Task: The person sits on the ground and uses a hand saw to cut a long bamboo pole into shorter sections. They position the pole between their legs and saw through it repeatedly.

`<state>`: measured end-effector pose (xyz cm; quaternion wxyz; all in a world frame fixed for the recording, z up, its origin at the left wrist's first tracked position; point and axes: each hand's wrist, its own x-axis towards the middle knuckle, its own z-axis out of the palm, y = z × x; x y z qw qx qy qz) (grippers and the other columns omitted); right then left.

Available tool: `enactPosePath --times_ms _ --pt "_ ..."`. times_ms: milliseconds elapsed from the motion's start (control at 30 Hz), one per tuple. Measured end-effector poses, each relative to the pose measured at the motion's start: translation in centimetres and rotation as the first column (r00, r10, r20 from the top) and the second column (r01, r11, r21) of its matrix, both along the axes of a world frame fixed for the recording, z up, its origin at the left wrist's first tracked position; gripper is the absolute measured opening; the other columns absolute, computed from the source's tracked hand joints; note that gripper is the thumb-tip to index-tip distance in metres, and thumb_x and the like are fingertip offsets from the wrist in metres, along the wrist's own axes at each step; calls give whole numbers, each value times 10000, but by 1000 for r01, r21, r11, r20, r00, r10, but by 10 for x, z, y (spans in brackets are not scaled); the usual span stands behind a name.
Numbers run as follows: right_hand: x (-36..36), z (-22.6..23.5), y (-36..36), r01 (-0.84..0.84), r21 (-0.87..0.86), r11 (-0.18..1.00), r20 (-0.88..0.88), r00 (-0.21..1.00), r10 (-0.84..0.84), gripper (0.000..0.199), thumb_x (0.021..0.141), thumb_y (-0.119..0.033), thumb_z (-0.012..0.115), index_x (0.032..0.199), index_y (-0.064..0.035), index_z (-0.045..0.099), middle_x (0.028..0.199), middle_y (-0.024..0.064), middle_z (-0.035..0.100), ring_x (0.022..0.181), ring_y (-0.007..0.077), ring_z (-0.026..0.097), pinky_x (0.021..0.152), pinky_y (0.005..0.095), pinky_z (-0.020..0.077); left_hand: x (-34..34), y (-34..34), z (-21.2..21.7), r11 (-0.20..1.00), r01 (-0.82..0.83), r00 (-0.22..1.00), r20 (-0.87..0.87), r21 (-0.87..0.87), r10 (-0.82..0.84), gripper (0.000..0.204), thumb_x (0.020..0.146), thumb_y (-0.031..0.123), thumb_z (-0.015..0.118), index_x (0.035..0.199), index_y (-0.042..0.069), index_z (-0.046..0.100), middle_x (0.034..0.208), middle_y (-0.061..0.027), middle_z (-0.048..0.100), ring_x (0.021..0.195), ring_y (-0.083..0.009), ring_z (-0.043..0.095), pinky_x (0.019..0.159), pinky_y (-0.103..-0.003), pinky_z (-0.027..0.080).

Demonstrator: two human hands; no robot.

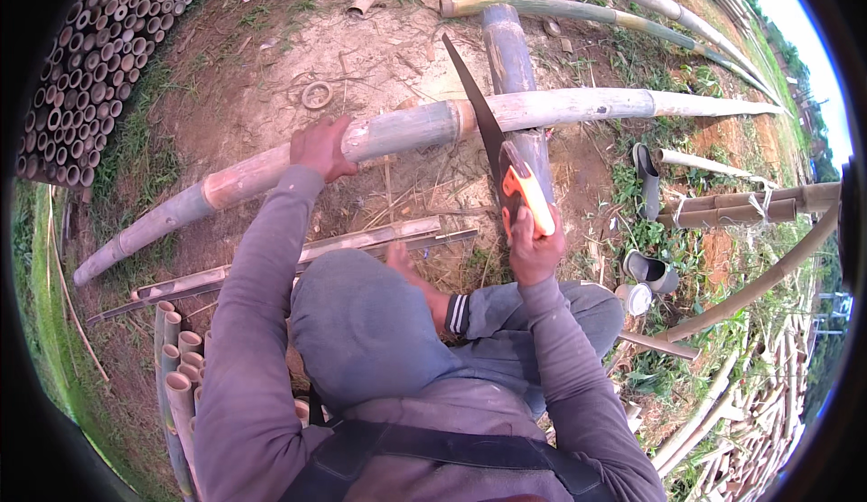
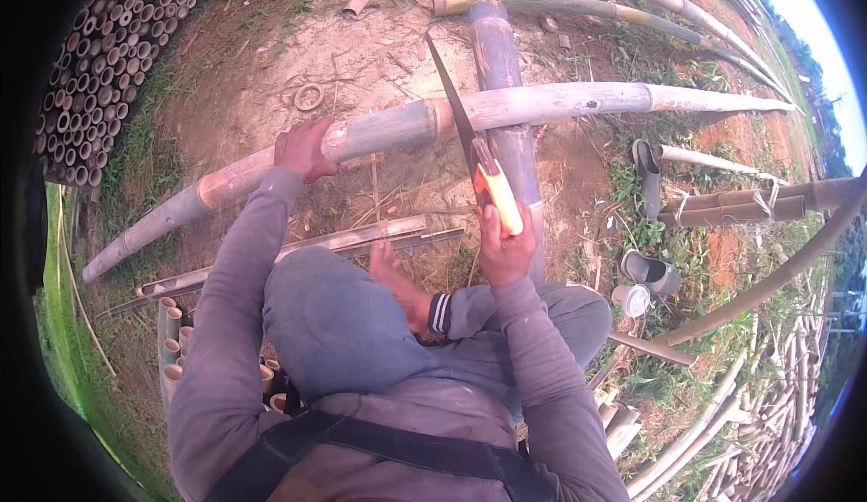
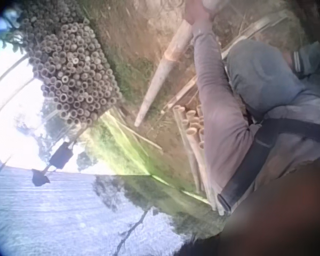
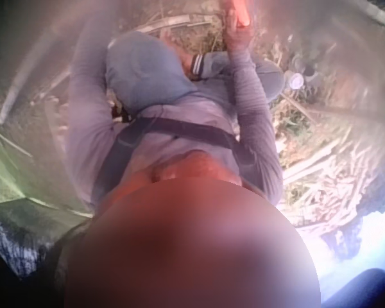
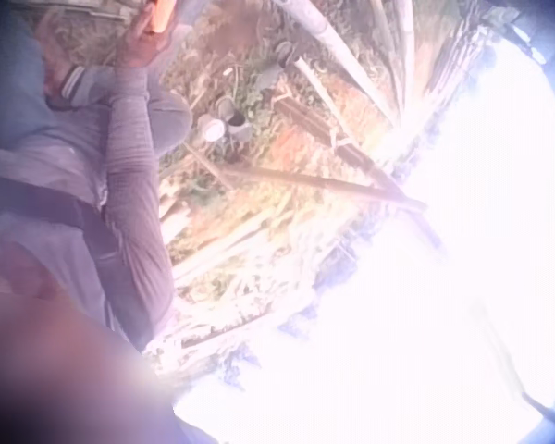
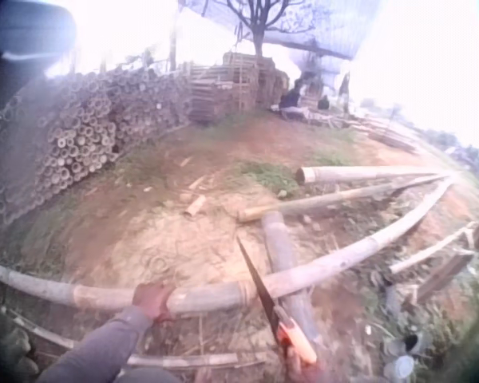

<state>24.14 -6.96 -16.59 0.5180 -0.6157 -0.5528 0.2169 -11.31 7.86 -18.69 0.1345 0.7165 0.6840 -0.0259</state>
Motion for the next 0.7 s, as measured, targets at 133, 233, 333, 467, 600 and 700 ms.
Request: enactPosePath --times_ms 133,233,333,467,600,700 --pt "-10 -21 60 -48 99 994 -159 985 64 260 979 -162 741 1174 -8 663 781 90 679 662 112 594 630 304 515 0 1 5 1000 -1 1000 8 19 1 935 647 427 948 1459 211 538 1315 -131 636 1246 -331 620 1060 -505 461" --pt "-10 0 46 -65 -12 998 -36 997 65 332 976 -231 747 1217 -29 642 809 133 701 678 208 673 656 368 544 3 -2 8 999 -2 1000 -17 37 2 946 634 410 944 1464 207 537 1322 -135 641 1236 -342 631 1047 -501 475" --pt "-13 24 35 -74 -5 997 7 997 74 367 976 -212 750 1243 9 630 946 125 724 860 193 705 756 344 557 4 -3 7 998 12 1000 -11 69 -11 951 607 402 942 1450 202 550 1327 -139 647 1235 -351 633 1030 -502 491" --pt "2 29 26 -126 99 987 101 988 116 525 936 -271 779 1335 8 582 1170 219 685 1085 311 697 919 414 540 1 -1 0 995 39 999 22 97 -42 956 586 397 939 1440 196 559 1300 -145 661 1219 -362 639 1015 -510 500" --pt "30 17 17 -163 138 977 15 987 163 623 985 -385 687 1435 12 520 1273 228 616 1178 334 634 1015 422 498 -1 2 -7 991 46 998 47 123 -52 927 566 368 926 1402 181 571 1245 -151 673 1167 -382 649 985 -516 505" --pt "45 9 22 -48 104 993 -100 993 59 569 1050 -389 575 1433 28 526 1262 214 618 1185 316 629 1042 406 484 0 3 -9 984 59 995 75 167 -72 868 567 338 907 1351 151 585 1177 -151 669 1126 -390 648 958 -522 504"
